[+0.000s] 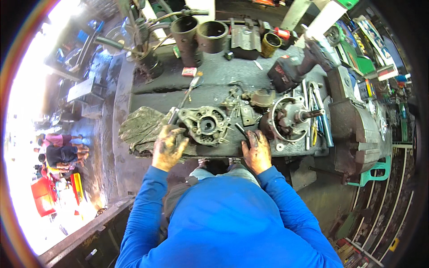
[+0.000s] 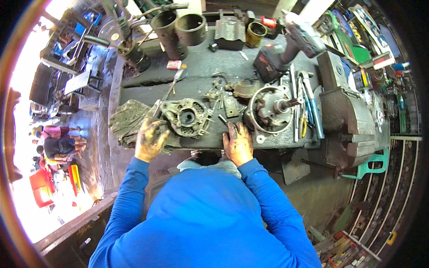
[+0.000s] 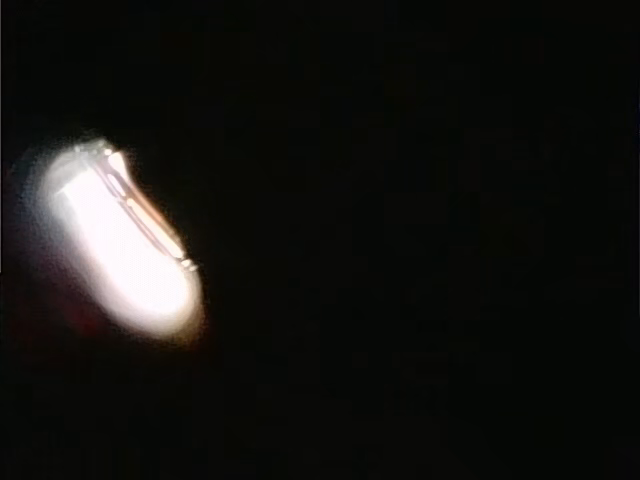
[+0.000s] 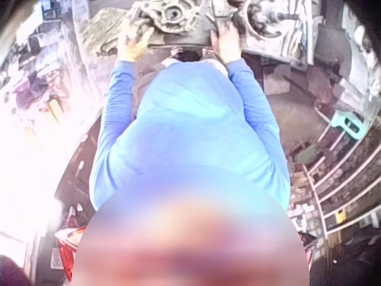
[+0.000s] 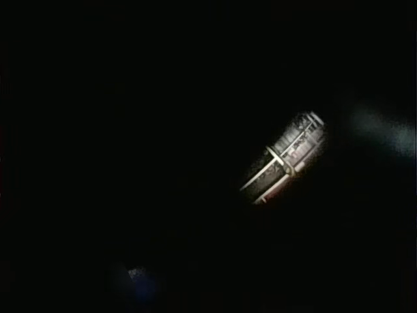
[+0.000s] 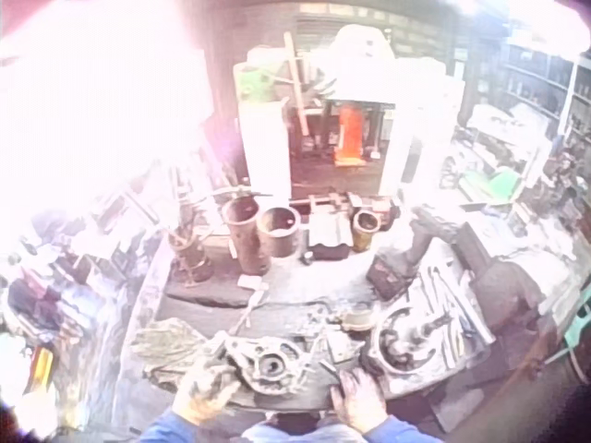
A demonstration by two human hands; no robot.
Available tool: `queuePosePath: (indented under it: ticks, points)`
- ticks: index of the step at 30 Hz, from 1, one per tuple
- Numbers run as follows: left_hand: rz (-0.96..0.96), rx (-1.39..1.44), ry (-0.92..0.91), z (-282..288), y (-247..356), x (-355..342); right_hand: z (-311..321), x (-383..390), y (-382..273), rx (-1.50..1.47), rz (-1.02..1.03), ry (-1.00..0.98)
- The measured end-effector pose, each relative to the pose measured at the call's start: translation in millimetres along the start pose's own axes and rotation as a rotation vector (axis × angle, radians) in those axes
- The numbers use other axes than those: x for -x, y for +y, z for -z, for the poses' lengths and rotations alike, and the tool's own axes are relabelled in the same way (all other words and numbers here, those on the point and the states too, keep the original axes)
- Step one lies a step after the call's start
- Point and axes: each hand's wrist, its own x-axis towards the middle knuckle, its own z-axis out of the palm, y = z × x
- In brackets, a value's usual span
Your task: The person disassembles a mechanical housing using a cordless impact wrench, removes bolts, and separates the casing. They then inspect the internal components and use pliers to remove a small ring or clip from the assembly.
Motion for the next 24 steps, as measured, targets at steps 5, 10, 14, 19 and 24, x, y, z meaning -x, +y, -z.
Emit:
queuePosePath:
  ticks: [5,10,14,19,24]
  points:
    - [-0.117,-0.068,-0.009,-20,-1,-3,22,-37,-42,-0.086,0.256,-0.009]
    - [-0.153,-0.147,-0.155,-13,-16,-21,21,-47,-65,0.035,0.302,-0.045]
    - [-0.17,-0.164,-0.234,-9,-24,-36,19,-49,-74,0.221,0.345,-0.157]
    - [-0.176,-0.147,-0.241,-14,-31,-43,7,-46,-94,0.365,0.329,-0.14]
    - [-0.234,0.036,-0.15,-14,-35,-43,-2,-50,-99,0.247,0.204,-0.18]
